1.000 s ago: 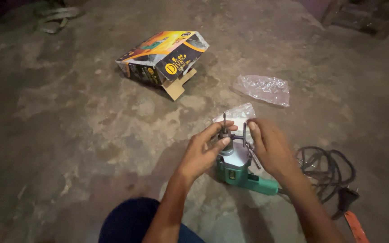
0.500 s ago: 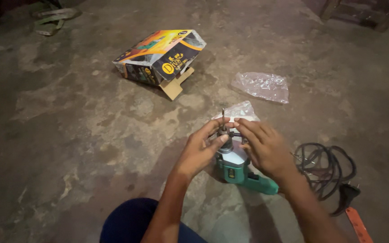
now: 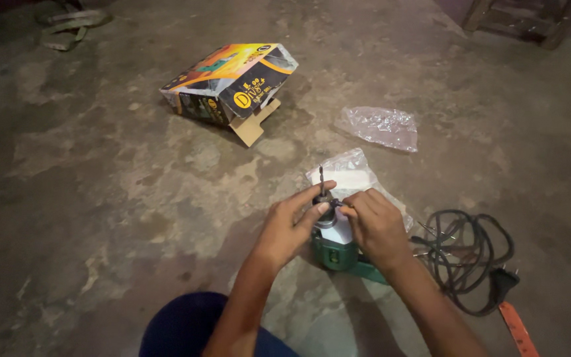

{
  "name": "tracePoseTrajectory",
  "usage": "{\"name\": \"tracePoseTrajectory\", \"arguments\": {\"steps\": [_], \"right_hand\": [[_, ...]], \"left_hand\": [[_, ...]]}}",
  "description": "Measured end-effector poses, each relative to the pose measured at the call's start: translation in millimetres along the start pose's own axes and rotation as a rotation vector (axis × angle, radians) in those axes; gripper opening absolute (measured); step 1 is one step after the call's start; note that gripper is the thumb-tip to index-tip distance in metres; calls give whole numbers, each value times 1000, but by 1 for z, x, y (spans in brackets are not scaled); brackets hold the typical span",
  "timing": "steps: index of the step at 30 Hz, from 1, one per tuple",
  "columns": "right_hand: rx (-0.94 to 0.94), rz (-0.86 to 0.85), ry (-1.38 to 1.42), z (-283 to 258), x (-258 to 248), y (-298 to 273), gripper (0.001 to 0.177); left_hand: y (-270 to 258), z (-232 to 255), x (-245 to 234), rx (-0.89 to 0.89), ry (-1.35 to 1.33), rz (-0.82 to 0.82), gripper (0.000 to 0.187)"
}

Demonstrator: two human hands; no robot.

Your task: The person inserts a drill bit into the chuck of a corded electric drill and uses a chuck key to tighten it. They then remove the bit and repeat the process with another drill bit, securing it in place.

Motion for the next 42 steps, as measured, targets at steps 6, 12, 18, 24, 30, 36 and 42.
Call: {"name": "tracePoseTrajectory", "arguments": {"steps": [6,12,18,24,30,36,42], "right_hand": [[65,-149,44,-4,-5,7,15],[86,-159,33,-15,-9,12,15],[238,-172,50,-14,-1,12,15],[314,-74,46,-7,6,2,21],[533,-57,151,-7,8,-4,28],[657,-80,135,2,10,-8,38],[729,-143,88,14,17,-6,49]], "left_hand": [[-1,7,-3,5,-25,-7,39],[-2,14,-8,96,-9,-39,41],[-3,10,-14,19,22,-43,40],[-3,1,-7,-4,-106,-50,38],[-2,5,-9,81,-68,-15,36],[0,8,-7,130,-78,-13,34],[-1,3,-8,19,-135,-28,32]]}}
Point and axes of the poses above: each hand's wrist, its own y-axis towards the middle knuckle, its own x-axis out of the palm, z = x × y, the point moved 7 cm from there along y, towards the middle knuckle, and after that the axes turned 14 degrees about x, right-handed, at the moved point
